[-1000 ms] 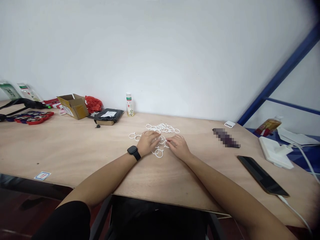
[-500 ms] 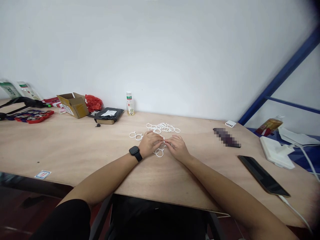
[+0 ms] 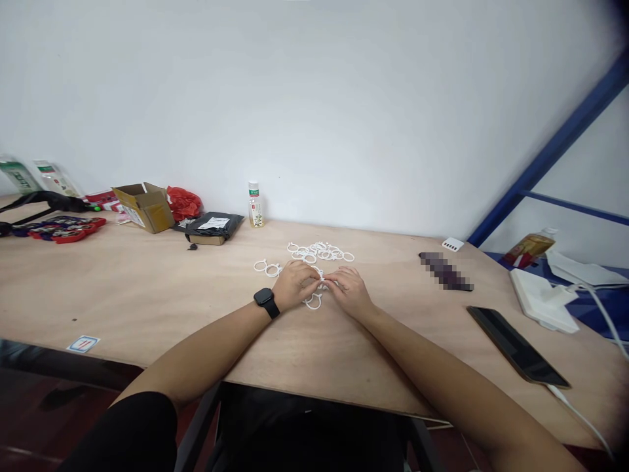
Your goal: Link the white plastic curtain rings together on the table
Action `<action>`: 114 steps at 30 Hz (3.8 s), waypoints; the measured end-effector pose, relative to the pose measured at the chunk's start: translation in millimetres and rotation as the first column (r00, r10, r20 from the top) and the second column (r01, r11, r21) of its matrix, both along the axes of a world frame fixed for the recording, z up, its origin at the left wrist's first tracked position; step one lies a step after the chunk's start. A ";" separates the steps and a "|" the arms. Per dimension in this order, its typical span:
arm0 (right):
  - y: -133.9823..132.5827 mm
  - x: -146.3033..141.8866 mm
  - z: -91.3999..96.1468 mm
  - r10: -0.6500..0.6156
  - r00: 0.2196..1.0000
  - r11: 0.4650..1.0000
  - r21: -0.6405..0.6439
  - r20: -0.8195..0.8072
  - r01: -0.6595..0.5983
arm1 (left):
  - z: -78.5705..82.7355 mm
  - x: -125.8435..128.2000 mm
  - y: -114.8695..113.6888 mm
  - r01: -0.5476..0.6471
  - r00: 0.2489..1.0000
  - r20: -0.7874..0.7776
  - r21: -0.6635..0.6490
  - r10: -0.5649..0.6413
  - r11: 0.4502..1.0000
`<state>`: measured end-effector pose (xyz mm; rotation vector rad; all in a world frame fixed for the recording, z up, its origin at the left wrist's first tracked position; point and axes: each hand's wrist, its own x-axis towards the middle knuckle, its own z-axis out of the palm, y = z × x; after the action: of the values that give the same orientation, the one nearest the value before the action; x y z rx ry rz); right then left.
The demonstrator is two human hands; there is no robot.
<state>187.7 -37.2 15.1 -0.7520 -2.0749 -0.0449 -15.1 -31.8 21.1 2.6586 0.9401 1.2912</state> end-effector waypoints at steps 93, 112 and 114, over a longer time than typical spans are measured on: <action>-3.9 -0.9 4.6 -0.005 1.000 0.999 0.033 0.024 0.004 | 2.9 4.0 -9.4 0.000 1.000 0.012 -0.047 0.000 0.999; 57.9 68.5 -13.6 -0.428 0.886 0.843 -0.275 0.177 0.462 | 2.0 0.2 -1.7 -0.021 0.989 -0.150 -0.031 0.016 0.999; 64.1 72.9 -19.1 -0.425 0.853 0.795 -0.326 0.304 0.512 | 1.5 1.3 -2.2 -0.021 0.988 -0.154 -0.038 0.015 0.999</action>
<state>260.6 26.9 -4.0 -1.5759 -2.0688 0.0195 -13.8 -34.0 22.6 2.7576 0.9973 1.0714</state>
